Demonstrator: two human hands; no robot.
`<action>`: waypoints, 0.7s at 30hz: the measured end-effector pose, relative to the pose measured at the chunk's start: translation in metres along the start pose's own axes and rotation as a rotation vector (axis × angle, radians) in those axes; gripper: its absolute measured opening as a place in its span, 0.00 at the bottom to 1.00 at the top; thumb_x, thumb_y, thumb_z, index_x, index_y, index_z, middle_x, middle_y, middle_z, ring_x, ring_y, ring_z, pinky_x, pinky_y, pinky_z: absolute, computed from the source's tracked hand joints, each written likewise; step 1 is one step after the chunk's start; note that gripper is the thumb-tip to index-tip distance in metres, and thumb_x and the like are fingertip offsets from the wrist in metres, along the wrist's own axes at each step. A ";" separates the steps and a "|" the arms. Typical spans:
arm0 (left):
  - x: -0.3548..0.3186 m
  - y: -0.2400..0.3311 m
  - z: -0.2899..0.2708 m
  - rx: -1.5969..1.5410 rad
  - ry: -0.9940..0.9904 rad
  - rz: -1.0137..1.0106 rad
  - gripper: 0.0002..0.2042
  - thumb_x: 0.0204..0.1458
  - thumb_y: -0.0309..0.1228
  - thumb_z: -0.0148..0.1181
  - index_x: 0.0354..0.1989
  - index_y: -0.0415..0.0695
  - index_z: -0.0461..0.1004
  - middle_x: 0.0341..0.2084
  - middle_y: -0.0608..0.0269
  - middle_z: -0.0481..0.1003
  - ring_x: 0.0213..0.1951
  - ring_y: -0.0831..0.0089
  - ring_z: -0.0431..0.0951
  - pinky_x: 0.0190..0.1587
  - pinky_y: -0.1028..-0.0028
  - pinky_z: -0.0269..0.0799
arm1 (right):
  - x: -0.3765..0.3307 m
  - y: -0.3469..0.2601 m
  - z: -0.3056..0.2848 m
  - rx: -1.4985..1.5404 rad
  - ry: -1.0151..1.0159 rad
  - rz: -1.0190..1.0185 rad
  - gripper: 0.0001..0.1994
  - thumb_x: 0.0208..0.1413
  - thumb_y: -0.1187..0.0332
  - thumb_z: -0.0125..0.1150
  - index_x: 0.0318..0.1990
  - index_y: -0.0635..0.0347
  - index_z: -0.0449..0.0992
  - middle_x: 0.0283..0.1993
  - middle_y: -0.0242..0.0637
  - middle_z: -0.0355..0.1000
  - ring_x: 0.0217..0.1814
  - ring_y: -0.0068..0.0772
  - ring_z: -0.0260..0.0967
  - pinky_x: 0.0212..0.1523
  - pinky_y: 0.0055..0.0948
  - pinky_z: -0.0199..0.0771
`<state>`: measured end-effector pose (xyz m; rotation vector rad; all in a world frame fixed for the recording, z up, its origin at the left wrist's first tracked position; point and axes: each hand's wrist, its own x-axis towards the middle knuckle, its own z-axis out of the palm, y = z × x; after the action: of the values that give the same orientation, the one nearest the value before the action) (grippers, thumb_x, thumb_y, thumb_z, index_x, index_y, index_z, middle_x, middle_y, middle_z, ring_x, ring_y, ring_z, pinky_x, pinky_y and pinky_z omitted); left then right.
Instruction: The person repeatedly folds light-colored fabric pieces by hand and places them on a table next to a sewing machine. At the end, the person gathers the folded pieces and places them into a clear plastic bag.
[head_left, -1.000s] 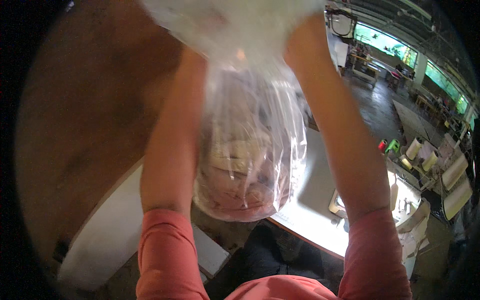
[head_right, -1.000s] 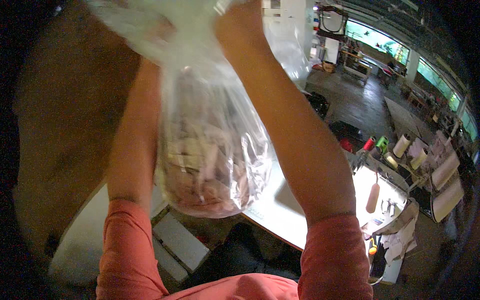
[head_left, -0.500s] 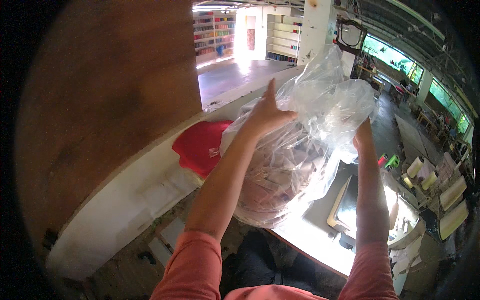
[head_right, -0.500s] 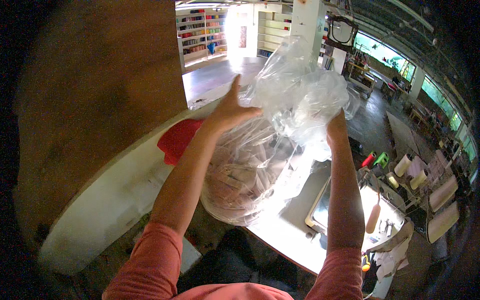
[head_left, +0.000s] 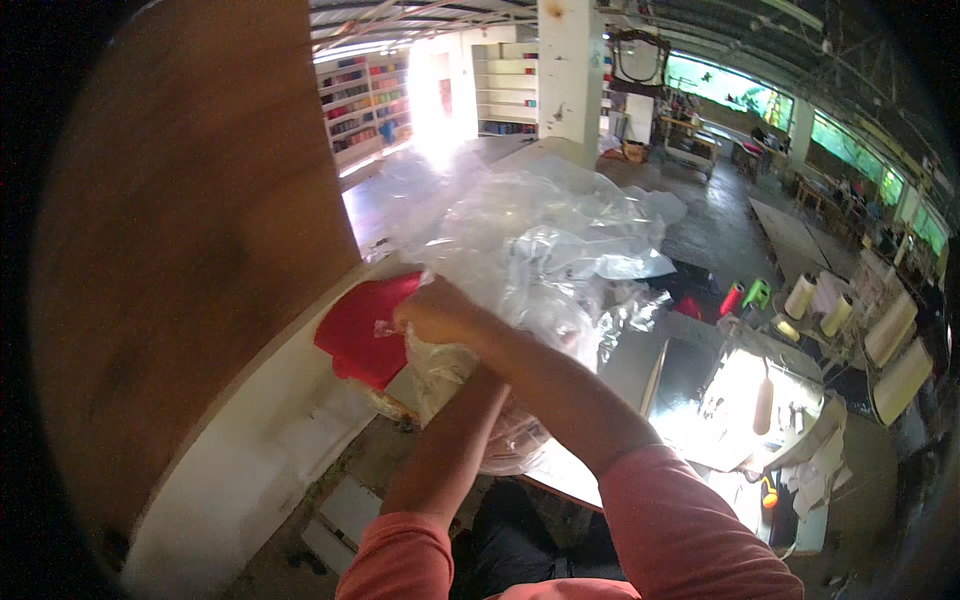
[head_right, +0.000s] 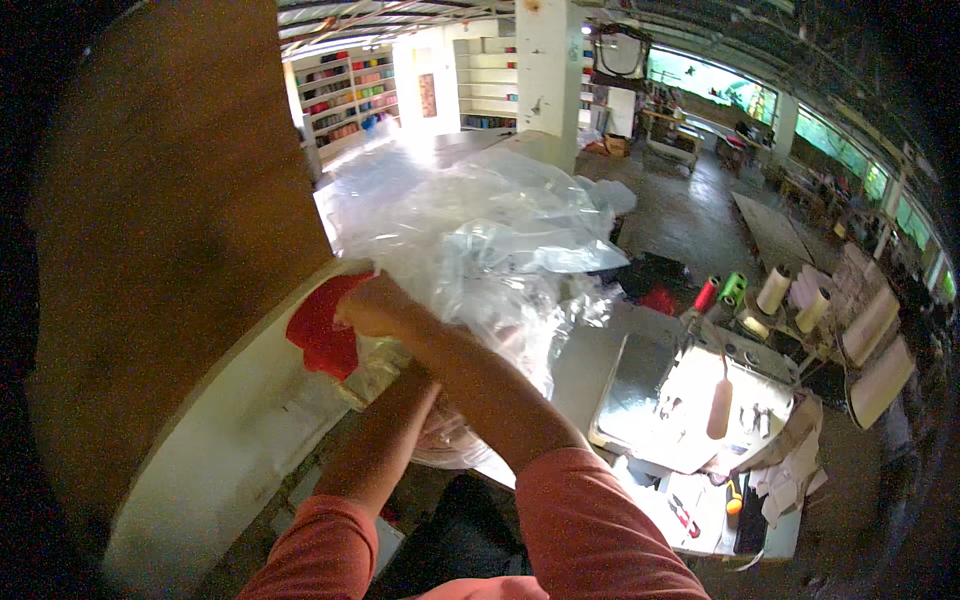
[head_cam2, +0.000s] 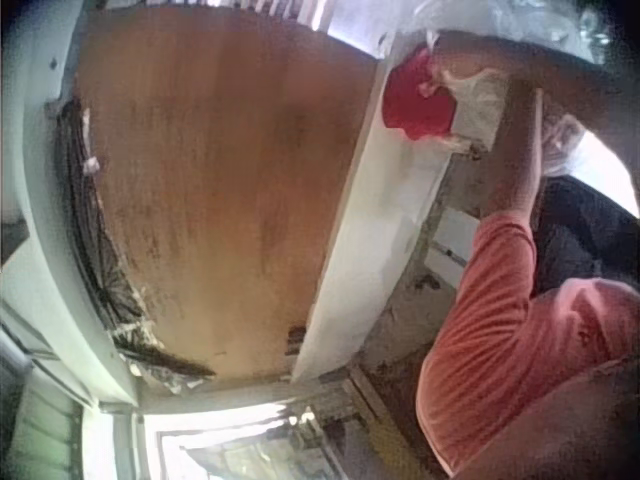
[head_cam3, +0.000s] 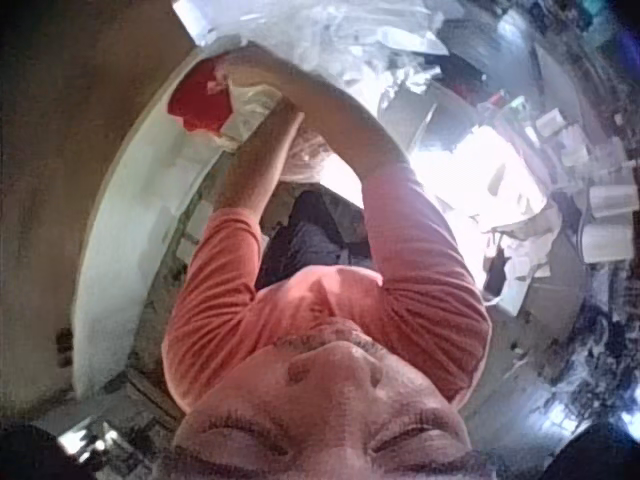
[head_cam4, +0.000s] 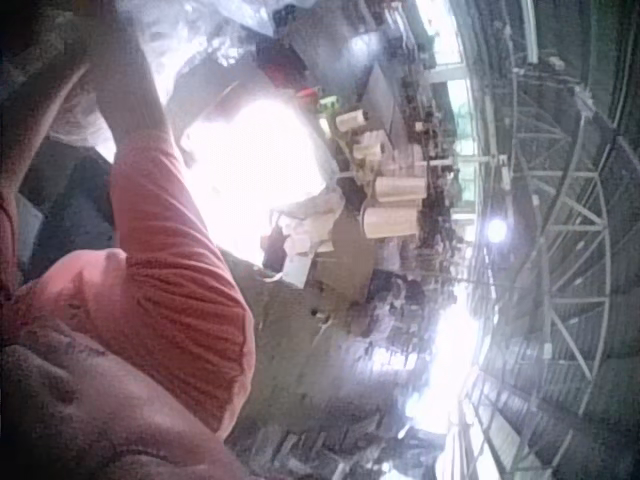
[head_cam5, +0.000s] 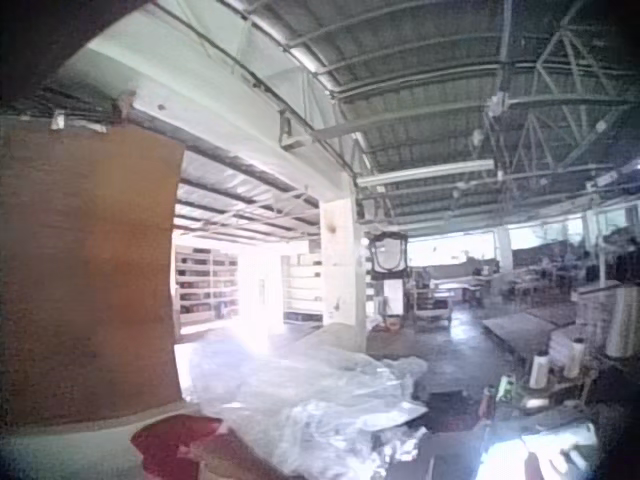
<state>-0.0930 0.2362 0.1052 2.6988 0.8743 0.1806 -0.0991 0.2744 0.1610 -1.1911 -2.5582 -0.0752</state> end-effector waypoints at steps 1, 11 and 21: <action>-0.005 -0.001 -0.001 0.012 0.006 0.001 0.27 0.45 0.48 0.47 0.49 0.40 0.59 0.47 0.46 0.61 0.50 0.56 0.61 0.52 0.64 0.55 | 0.001 -0.016 -0.001 -0.127 -0.067 0.065 0.11 0.37 0.72 0.52 0.32 0.45 0.74 0.30 0.40 0.70 0.38 0.38 0.67 0.47 0.40 0.59; 0.025 -0.029 0.007 -0.057 0.050 0.012 0.24 0.46 0.47 0.41 0.45 0.42 0.65 0.43 0.48 0.66 0.45 0.56 0.66 0.49 0.63 0.59 | -0.197 -0.037 -0.008 0.545 1.234 0.619 0.11 0.42 0.80 0.51 0.35 0.59 0.72 0.32 0.41 0.70 0.38 0.32 0.67 0.40 0.29 0.65; 0.005 0.017 0.005 0.277 0.200 0.024 0.22 0.41 0.42 0.48 0.44 0.42 0.65 0.41 0.47 0.67 0.45 0.58 0.66 0.50 0.65 0.57 | -0.021 0.099 -0.081 0.992 0.480 0.286 0.24 0.46 0.51 0.49 0.48 0.54 0.62 0.47 0.40 0.63 0.48 0.36 0.61 0.49 0.37 0.59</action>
<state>-0.0778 0.2246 0.1058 2.9885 0.9894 0.3644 0.0090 0.3089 0.2227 -0.9325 -1.6032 0.7737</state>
